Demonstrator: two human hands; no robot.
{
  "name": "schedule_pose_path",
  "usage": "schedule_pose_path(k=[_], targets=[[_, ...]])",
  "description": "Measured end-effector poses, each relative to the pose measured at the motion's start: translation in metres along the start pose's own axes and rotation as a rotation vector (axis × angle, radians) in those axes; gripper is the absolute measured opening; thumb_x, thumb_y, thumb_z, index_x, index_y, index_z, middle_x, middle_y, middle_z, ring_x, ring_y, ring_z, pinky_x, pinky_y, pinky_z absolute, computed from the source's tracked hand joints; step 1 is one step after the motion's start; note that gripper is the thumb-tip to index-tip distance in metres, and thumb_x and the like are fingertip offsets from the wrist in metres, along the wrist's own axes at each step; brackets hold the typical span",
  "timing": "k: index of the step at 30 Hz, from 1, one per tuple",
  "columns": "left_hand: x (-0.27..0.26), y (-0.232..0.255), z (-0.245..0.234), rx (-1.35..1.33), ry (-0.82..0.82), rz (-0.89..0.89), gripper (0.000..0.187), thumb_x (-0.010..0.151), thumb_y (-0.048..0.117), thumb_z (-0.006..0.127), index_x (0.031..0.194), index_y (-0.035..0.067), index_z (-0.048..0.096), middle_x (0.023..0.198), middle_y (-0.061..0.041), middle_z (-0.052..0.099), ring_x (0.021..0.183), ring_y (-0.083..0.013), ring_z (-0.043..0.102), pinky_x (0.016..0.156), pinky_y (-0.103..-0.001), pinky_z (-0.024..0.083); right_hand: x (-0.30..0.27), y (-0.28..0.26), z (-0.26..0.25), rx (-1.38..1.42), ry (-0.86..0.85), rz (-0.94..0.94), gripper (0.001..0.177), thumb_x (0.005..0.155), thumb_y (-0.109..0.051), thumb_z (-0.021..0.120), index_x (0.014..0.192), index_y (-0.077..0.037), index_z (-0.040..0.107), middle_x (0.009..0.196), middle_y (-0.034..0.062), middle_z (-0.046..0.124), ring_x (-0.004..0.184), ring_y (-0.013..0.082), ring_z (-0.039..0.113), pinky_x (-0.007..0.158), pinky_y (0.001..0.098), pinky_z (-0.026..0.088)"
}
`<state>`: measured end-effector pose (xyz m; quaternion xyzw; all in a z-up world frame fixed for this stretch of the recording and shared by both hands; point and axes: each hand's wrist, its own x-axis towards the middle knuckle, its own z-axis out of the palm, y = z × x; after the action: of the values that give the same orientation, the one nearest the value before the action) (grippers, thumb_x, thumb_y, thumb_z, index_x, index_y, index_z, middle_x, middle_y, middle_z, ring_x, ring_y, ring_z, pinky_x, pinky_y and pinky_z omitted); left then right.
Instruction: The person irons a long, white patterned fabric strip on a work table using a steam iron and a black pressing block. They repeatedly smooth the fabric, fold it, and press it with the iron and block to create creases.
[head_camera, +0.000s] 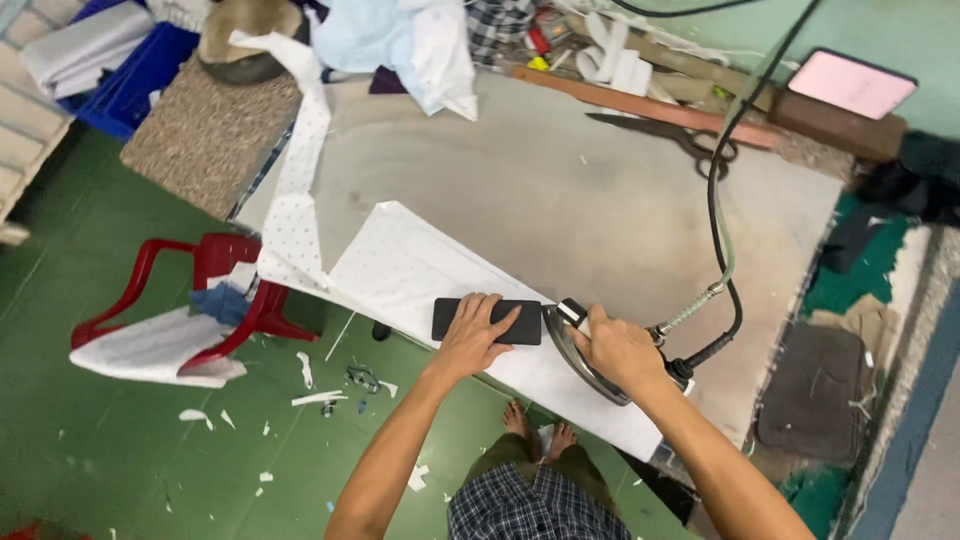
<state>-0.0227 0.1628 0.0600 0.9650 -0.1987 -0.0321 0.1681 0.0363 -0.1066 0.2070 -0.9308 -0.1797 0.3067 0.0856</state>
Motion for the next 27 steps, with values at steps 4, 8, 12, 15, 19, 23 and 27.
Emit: schedule_pose_path(k=[4, 8, 12, 15, 19, 23, 27], targets=[[0.036, 0.029, -0.004, 0.014, -0.122, 0.174, 0.064, 0.092, 0.041, 0.072, 0.15, 0.023, 0.054, 0.143, -0.019, 0.047, 0.137, -0.0355, 0.037, 0.122, -0.056, 0.022, -0.031, 0.034, 0.011, 0.103, 0.02, 0.153, 0.047, 0.103, -0.052, 0.041, 0.108, -0.008, 0.055, 0.098, 0.0274, 0.075, 0.096, 0.0416, 0.077, 0.081, 0.0498, 0.061], [0.066, 0.04, -0.005, 0.019, -0.243, 0.351, 0.063, 0.09, 0.037, 0.075, 0.148, 0.021, 0.056, 0.143, -0.019, 0.048, 0.138, -0.0357, 0.036, 0.122, -0.055, 0.021, -0.052, 0.044, 0.012, 0.232, 0.086, 0.314, 0.047, 0.103, -0.052, 0.043, 0.108, -0.006, 0.056, 0.097, 0.0287, 0.075, 0.095, 0.0438, 0.076, 0.08, 0.0512, 0.06], [0.09, 0.022, 0.002, -0.023, -0.292, 0.535, 0.064, 0.09, 0.04, 0.074, 0.148, 0.02, 0.056, 0.14, -0.021, 0.049, 0.137, -0.0368, 0.038, 0.12, -0.055, 0.023, -0.043, 0.039, 0.019, 0.317, 0.248, 0.513, 0.048, 0.103, -0.05, 0.046, 0.108, -0.003, 0.057, 0.094, 0.0302, 0.075, 0.092, 0.0449, 0.076, 0.078, 0.0513, 0.061], [0.105, 0.011, 0.017, 0.016, -0.318, 0.646, 0.07, 0.088, 0.047, 0.074, 0.15, 0.022, 0.055, 0.137, -0.018, 0.049, 0.131, -0.0339, 0.041, 0.113, -0.052, 0.03, -0.031, 0.033, 0.02, 0.441, 0.34, 0.745, 0.049, 0.103, -0.052, 0.046, 0.108, -0.004, 0.057, 0.094, 0.0305, 0.075, 0.094, 0.0459, 0.076, 0.08, 0.0522, 0.06], [0.122, 0.015, 0.026, -0.038, -0.348, 0.749, 0.072, 0.089, 0.053, 0.07, 0.151, 0.021, 0.054, 0.135, -0.019, 0.05, 0.126, -0.0336, 0.045, 0.105, -0.049, 0.037, -0.02, 0.034, 0.039, 0.538, 0.468, 0.953, 0.052, 0.103, -0.055, 0.046, 0.106, -0.003, 0.055, 0.092, 0.0318, 0.073, 0.092, 0.048, 0.075, 0.078, 0.0542, 0.059], [0.131, 0.024, 0.015, -0.088, -0.303, 0.828, 0.069, 0.09, 0.052, 0.07, 0.149, 0.019, 0.056, 0.128, -0.019, 0.053, 0.118, -0.0326, 0.049, 0.093, -0.043, 0.041, -0.024, 0.022, 0.057, 0.616, 0.51, 1.149, 0.056, 0.103, -0.059, 0.046, 0.105, -0.003, 0.052, 0.09, 0.0322, 0.072, 0.091, 0.0504, 0.074, 0.079, 0.0571, 0.058], [0.131, 0.025, 0.011, -0.135, -0.259, 0.82, 0.068, 0.087, 0.047, 0.074, 0.147, 0.017, 0.059, 0.126, -0.02, 0.056, 0.118, -0.0349, 0.051, 0.09, -0.042, 0.042, -0.025, 0.018, 0.062, 0.538, 0.485, 1.222, 0.051, 0.104, -0.057, 0.044, 0.103, -0.006, 0.05, 0.088, 0.0296, 0.072, 0.088, 0.0484, 0.075, 0.078, 0.0565, 0.059]])
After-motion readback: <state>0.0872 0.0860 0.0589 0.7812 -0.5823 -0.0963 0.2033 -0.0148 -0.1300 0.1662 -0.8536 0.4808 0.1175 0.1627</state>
